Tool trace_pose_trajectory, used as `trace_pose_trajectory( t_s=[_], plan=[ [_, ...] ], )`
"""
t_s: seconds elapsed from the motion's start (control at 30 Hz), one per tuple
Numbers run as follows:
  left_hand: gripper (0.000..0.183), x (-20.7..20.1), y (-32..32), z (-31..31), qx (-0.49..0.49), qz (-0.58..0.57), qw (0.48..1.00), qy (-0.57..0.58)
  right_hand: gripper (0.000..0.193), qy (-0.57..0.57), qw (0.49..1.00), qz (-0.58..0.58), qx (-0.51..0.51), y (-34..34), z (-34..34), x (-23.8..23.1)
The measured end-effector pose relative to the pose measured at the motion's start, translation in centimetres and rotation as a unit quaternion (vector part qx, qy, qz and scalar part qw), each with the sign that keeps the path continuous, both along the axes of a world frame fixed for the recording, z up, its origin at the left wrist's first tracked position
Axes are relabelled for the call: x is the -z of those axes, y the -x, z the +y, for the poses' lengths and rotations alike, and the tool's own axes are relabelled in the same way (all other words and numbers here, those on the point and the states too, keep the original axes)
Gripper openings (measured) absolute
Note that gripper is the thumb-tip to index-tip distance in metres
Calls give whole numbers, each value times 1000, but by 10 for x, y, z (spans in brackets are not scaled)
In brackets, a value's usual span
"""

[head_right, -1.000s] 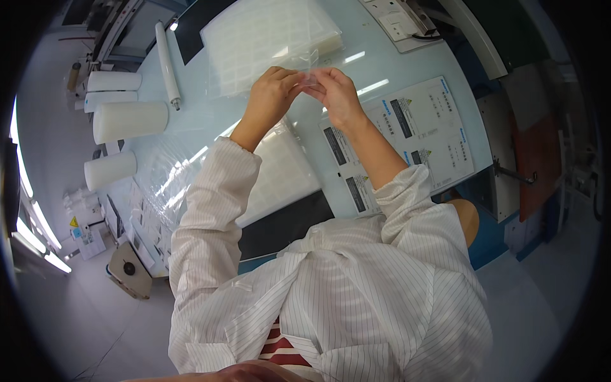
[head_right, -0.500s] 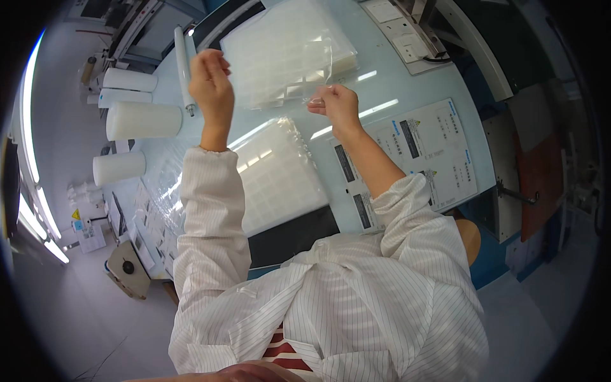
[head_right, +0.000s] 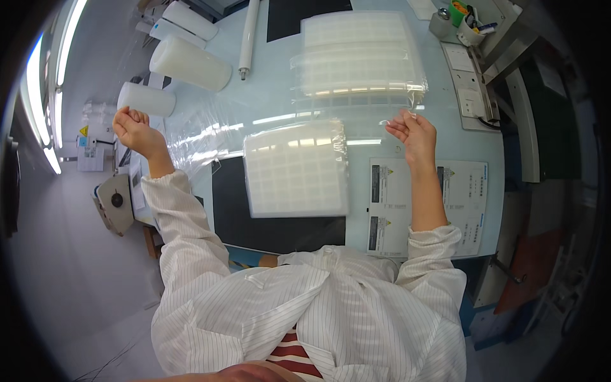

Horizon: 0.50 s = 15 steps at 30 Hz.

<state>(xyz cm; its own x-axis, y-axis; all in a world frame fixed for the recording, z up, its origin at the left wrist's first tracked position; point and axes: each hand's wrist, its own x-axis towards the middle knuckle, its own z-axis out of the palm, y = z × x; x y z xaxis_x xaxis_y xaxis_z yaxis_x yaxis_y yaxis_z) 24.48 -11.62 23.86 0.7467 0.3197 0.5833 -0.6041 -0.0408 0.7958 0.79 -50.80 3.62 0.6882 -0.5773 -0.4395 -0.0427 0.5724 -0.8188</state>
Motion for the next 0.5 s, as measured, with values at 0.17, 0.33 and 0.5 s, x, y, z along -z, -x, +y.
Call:
trace_pose_trajectory(
  t_s=[0.17,0.33,0.5],
  plan=[
    [10,49,28,81,-109,-157,894,-405,25,-20,1000,1,-12,4,-8,-3],
    [27,125,26,109,-48,9,717,-695,26,-18,999,-26,-33,5,-7,-11],
    [27,197,27,48,38,101,832,-544,32,-22,998,-19,-61,8,8,-20]
  ],
)
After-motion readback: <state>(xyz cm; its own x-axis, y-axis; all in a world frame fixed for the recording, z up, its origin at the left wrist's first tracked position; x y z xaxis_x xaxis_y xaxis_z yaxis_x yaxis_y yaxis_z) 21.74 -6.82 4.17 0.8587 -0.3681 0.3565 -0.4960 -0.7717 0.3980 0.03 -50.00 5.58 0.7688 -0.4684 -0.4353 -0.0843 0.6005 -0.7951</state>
